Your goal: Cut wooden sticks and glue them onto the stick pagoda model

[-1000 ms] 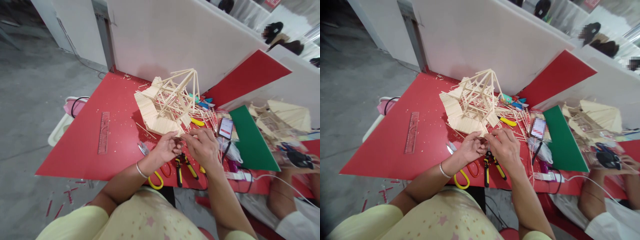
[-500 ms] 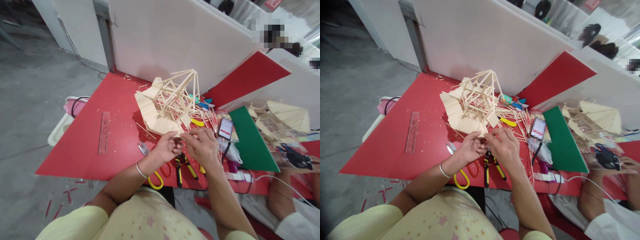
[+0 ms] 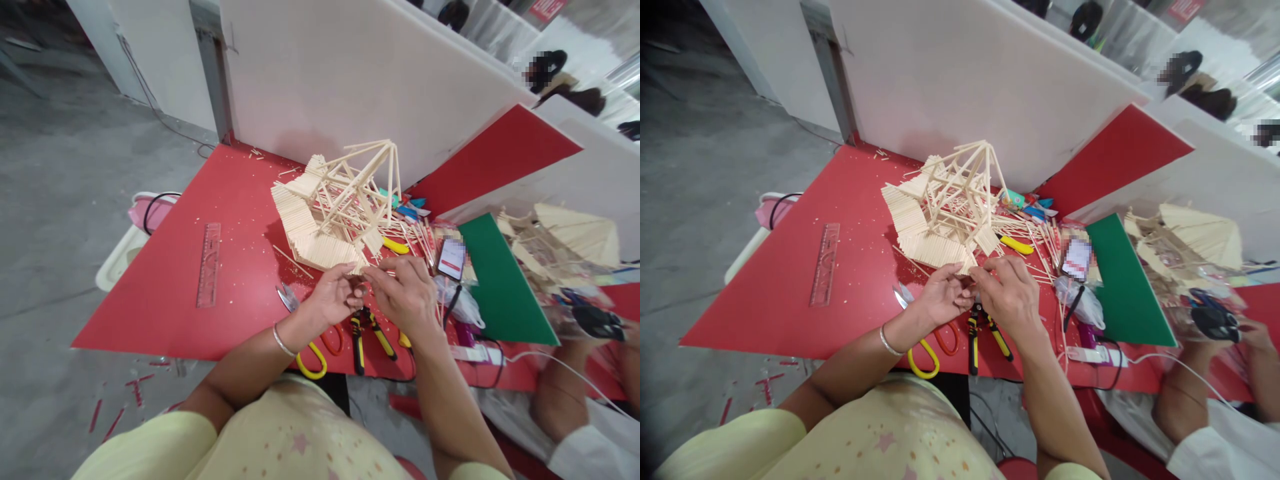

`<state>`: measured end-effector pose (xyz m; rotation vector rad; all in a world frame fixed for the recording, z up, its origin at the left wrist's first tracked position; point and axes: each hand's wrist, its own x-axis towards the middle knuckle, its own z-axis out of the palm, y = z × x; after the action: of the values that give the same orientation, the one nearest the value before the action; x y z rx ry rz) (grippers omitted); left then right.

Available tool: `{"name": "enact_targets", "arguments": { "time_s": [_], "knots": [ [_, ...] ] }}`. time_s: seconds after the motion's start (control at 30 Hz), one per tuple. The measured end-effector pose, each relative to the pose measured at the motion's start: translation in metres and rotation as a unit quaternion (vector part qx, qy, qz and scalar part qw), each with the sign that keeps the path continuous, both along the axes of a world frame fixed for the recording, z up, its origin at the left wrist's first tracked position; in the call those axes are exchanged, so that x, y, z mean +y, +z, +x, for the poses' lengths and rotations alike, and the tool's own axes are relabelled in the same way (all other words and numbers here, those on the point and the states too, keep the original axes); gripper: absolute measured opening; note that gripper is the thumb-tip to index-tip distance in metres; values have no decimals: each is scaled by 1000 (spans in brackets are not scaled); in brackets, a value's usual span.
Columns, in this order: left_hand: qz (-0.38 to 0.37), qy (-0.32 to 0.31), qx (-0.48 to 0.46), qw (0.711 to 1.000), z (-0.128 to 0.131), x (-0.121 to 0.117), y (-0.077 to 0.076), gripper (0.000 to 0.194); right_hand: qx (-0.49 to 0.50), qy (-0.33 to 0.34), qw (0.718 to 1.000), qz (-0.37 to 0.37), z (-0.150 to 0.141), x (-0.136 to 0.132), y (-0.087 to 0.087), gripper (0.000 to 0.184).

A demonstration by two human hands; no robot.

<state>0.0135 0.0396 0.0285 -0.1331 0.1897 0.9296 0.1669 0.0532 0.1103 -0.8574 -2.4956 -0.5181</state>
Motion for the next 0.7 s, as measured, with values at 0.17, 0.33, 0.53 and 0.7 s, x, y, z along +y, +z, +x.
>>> {"name": "enact_targets", "arguments": {
  "time_s": [0.17,0.33,0.53,0.7],
  "knots": [
    [8,1,0,1000,0,0,0,19,0,1,1000,3,2,1,-2,28],
    [12,5,1,1000,0,0,1,20,28,-21,999,-1,4,0,-2,29],
    [20,5,13,1000,0,1,-3,20,48,-10,999,12,0,-4,4,26],
    [13,19,27,999,2,0,-3,17,39,-19,999,3,-1,-3,-2,27]
  ]
}}
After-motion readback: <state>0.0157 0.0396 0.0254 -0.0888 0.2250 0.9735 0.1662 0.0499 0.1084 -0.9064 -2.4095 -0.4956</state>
